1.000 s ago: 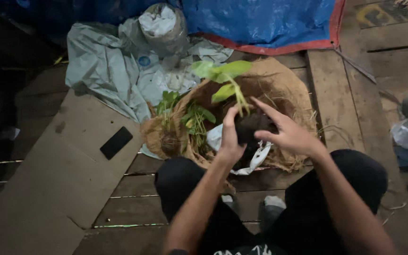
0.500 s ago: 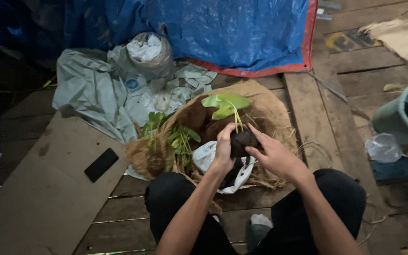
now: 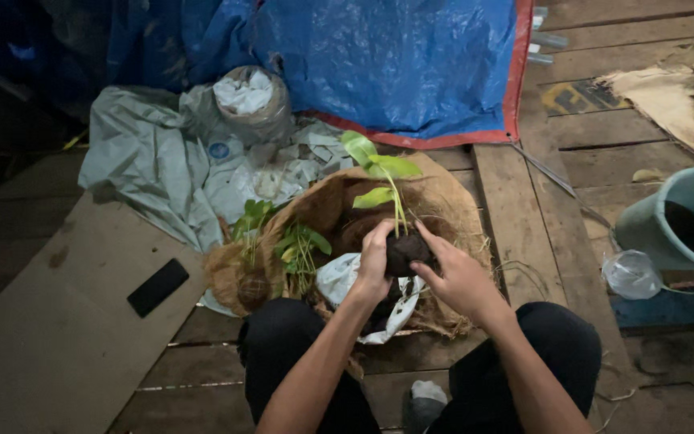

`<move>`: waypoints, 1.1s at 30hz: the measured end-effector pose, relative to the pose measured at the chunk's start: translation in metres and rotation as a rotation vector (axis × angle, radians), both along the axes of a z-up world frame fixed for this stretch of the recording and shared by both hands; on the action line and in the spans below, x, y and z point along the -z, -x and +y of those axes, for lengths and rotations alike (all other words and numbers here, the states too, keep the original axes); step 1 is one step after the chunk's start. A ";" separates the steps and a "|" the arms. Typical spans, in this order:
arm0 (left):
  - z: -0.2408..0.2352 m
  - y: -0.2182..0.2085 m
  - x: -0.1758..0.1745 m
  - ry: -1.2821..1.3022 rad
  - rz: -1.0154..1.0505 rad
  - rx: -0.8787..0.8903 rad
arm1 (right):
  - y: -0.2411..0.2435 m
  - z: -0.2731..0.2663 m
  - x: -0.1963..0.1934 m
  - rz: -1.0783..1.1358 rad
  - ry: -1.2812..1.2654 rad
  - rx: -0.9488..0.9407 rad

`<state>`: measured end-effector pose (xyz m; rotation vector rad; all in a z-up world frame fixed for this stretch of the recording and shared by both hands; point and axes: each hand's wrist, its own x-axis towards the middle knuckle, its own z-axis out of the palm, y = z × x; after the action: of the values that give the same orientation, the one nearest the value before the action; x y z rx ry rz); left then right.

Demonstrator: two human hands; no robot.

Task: The person sits on a wooden floor and packs soil around the root ball of a small plant held in their hands. They repeatedly add soil and press it firmly to secure the plant.

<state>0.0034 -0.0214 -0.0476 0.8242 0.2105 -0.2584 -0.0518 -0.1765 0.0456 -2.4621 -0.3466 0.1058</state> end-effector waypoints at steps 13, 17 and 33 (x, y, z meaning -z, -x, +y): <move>-0.002 -0.006 -0.004 -0.004 -0.083 -0.031 | -0.006 0.000 -0.004 -0.057 -0.099 -0.007; -0.004 -0.011 0.001 -0.089 -0.095 -0.065 | -0.015 -0.002 0.004 -0.099 -0.126 -0.050; 0.002 -0.024 0.003 -0.132 -0.027 -0.130 | -0.038 0.000 0.018 -0.127 -0.182 -0.087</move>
<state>0.0271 -0.0196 -0.0506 0.9401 0.2570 -0.1125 -0.0137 -0.1768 0.0273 -2.2787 -0.4963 -0.0446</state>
